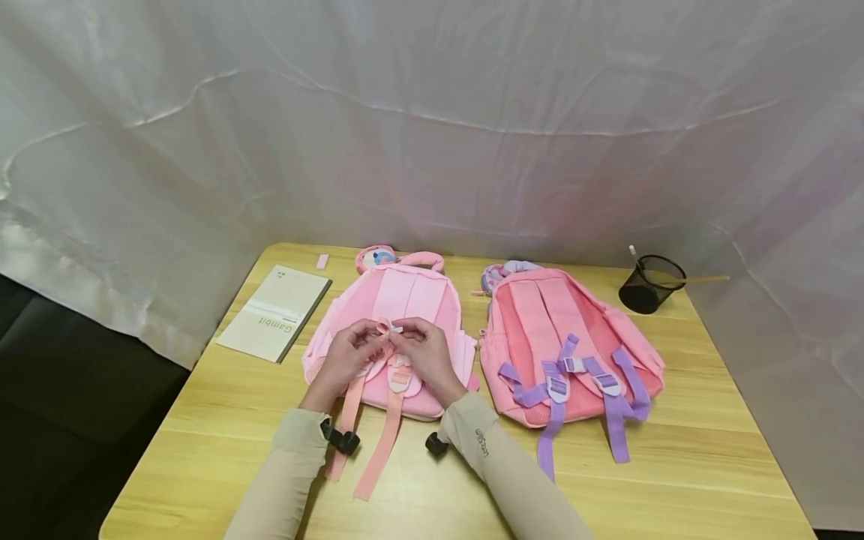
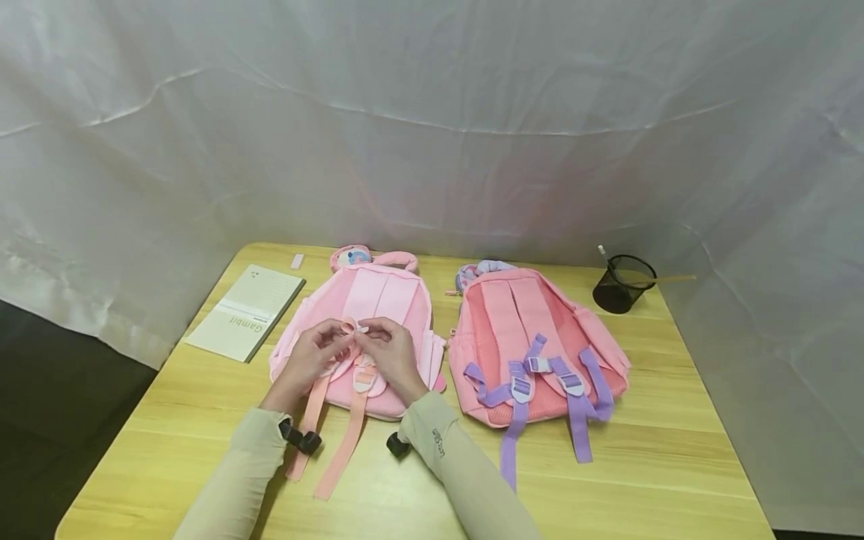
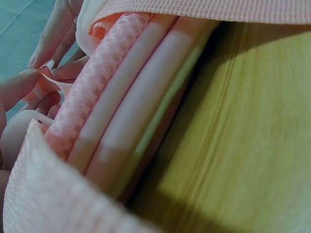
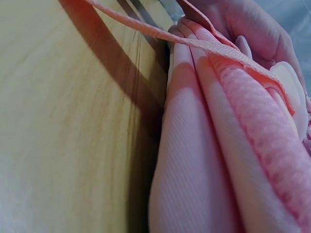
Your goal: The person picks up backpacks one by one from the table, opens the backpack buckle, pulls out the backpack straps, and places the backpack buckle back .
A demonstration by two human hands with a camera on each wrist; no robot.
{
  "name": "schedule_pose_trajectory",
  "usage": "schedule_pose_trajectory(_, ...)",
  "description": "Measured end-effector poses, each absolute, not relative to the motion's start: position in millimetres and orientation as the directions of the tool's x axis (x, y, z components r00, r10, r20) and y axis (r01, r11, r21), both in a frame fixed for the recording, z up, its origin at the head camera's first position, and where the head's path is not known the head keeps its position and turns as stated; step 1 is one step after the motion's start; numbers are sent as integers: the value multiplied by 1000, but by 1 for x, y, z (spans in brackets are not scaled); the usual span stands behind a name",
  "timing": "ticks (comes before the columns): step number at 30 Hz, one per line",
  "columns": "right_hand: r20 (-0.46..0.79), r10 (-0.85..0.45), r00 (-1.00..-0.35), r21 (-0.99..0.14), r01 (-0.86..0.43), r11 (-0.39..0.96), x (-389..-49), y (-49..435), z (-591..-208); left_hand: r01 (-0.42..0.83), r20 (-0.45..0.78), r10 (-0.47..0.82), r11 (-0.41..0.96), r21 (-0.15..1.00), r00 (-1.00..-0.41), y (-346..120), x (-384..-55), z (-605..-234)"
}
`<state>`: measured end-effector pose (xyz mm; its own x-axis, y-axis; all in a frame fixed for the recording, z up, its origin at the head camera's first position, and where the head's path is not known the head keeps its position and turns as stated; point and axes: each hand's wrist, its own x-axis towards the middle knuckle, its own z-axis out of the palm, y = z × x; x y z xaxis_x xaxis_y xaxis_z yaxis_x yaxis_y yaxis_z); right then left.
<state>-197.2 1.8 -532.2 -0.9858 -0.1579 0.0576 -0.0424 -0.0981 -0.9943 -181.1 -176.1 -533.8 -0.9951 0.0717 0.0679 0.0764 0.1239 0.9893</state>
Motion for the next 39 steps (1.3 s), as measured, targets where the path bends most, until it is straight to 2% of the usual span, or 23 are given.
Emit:
schedule_pose_trajectory(6, 82, -94, -992, -989, -70, -129, -198, 1, -531, 119, 103, 91, 194, 974, -991, -172, -179, -531)
schedule_pose_trajectory(11, 104, -51, -993, -987, -97, -126, -198, 0, -532, 177, 170, 50, 273, 945, -984, -165, -174, -527)
schedule_pose_trajectory(18, 84, -13, -996, -989, -82, -121, -200, 0, -533, 194, 184, 62, 284, 939, -981, -159, -162, -506)
schedule_pose_trajectory(22, 78, 50, -996, -986, -85, -141, -200, 0, -531, 182, 156, 107, 306, 935, -982, -163, -168, -519)
schedule_pose_trajectory(29, 169, 170, -971, -953, -205, -224, -188, 5, -507, 205, 164, 156, 302, 931, -974, -167, -175, -535)
schedule_pose_trajectory(39, 170, 128, -977, -963, -193, -188, -186, 5, -503, 220, 186, 127, 375, 901, -974, -167, -176, -534)
